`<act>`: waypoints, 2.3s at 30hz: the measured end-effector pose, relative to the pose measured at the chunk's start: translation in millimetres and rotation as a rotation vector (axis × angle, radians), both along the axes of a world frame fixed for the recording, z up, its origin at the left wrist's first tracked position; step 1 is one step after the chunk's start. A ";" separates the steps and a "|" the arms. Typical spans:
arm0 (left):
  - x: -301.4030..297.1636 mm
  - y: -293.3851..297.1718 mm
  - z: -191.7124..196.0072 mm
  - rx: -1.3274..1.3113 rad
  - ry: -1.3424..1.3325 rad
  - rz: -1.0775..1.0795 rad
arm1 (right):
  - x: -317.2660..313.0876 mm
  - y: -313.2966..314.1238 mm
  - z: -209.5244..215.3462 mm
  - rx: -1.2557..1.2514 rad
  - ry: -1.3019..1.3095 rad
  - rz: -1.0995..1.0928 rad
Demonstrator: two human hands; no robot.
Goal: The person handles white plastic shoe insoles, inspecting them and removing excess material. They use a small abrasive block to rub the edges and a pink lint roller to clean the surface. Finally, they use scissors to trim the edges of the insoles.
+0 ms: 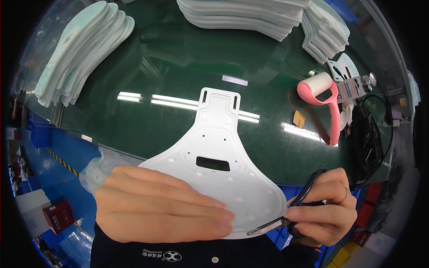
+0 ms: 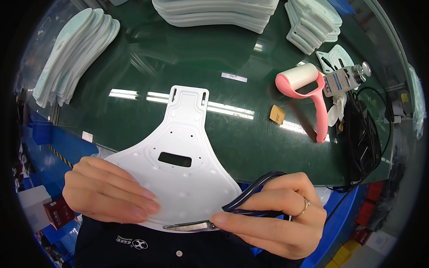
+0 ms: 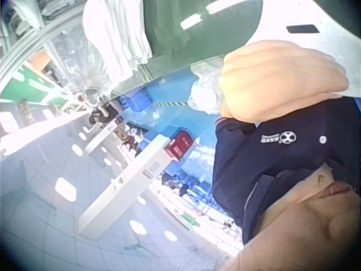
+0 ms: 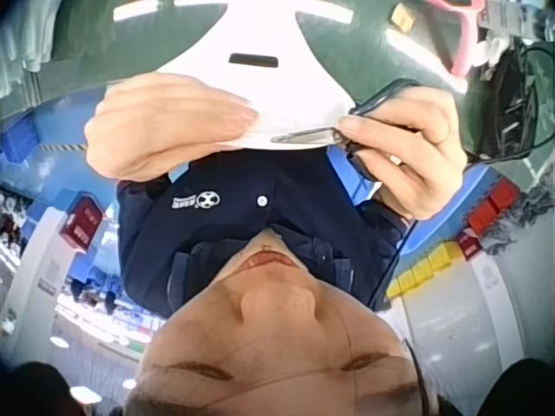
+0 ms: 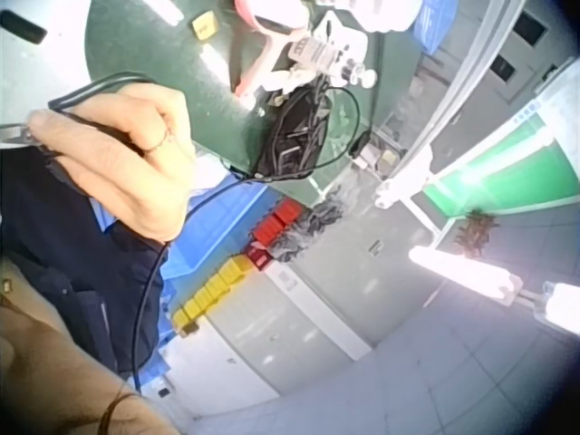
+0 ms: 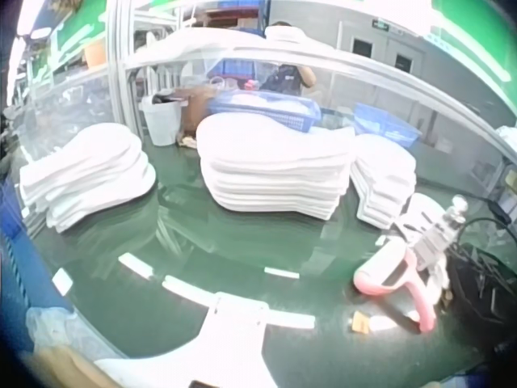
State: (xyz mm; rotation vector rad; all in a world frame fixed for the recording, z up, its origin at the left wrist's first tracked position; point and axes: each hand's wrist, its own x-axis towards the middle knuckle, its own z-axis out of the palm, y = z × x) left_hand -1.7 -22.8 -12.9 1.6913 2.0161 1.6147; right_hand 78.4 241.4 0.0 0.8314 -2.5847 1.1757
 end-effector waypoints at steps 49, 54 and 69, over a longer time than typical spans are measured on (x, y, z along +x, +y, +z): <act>10.8 -5.9 -6.8 0.431 -0.273 0.326 | -23.2 -46.7 -25.5 -1.030 -0.110 -0.086; 2.6 6.2 -9.5 0.471 -0.125 0.344 | -21.9 -54.7 -27.2 -1.183 -0.087 -0.096; 5.0 7.5 5.1 0.191 -0.231 0.454 | -18.3 -52.6 -33.6 -1.077 -0.007 -0.076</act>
